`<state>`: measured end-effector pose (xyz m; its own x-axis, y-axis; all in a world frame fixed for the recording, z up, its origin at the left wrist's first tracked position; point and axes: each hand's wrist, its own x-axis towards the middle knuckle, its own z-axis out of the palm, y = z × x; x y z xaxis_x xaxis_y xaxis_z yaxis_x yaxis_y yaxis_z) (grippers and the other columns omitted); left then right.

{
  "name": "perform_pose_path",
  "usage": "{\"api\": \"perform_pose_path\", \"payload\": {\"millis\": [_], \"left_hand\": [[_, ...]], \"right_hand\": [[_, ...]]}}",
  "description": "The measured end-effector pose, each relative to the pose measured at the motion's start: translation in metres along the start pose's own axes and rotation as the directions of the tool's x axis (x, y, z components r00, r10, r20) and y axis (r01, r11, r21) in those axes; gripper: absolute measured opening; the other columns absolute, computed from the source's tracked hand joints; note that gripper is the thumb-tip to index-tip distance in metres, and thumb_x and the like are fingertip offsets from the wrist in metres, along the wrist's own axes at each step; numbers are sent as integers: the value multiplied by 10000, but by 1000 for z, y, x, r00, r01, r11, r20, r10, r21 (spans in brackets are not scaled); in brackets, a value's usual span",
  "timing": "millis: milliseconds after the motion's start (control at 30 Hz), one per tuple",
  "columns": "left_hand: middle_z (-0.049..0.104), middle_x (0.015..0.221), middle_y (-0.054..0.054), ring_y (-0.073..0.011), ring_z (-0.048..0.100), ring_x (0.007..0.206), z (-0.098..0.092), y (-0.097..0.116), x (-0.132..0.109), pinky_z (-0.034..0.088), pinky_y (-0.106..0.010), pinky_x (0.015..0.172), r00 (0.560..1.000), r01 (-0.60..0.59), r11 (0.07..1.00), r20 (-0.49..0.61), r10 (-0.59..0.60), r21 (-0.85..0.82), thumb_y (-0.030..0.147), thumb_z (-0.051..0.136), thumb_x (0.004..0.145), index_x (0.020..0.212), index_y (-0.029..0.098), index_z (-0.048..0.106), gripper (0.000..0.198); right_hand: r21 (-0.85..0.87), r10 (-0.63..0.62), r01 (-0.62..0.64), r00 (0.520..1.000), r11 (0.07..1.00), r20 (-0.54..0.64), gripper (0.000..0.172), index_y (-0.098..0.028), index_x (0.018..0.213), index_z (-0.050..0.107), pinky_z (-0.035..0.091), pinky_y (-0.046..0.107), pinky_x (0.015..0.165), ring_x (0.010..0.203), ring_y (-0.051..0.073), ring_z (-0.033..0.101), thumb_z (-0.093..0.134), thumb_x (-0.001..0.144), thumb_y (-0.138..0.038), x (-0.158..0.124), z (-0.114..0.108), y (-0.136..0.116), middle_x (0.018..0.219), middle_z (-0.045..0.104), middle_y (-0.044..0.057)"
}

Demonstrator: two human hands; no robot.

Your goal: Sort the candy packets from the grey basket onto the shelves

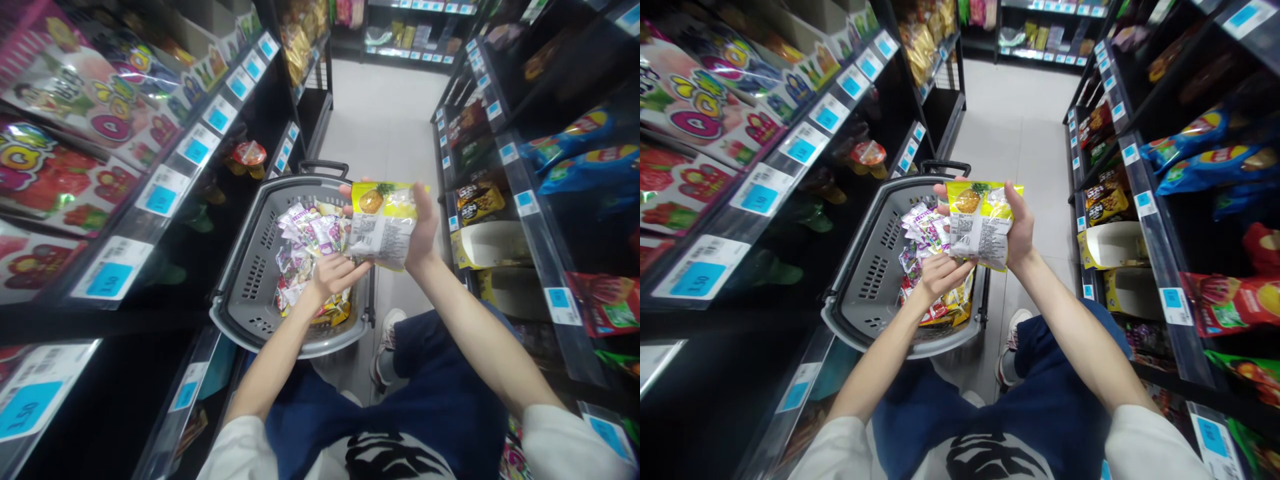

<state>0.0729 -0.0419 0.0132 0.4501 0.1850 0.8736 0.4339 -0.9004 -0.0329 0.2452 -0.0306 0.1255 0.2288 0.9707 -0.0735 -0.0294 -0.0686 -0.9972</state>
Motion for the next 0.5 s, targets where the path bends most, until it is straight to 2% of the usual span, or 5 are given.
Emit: {"api": "perform_pose_path", "payload": {"millis": [200, 500], "left_hand": [[442, 548, 67, -89, 484, 501, 1, 0, -3, 325, -273, 528, 1000, -16, 999, -5, 17, 29, 130, 654, 906, 1175, 228, 676, 287], [407, 539, 78, -91, 444, 477, 3, -1, -2, 293, -275, 512, 1000, -25, 1000, -14, 25, 11, 119, 642, 901, 1214, 196, 630, 323]], "right_hand": [[-48, 30, -32, 998, 998, -47, 733, -378, 1125, 681, 524, 560, 784, 1093, 352, 680, 334, 754, -906, 1, -1, 1, 1002, 755, 28], [-27, -19, 18, 999, 999, -43, 750, -399, 1190, 668, 531, 561, 783, 1139, 363, 665, 319, 762, -906, 2, -3, 5, 1086, 751, 20]]}}
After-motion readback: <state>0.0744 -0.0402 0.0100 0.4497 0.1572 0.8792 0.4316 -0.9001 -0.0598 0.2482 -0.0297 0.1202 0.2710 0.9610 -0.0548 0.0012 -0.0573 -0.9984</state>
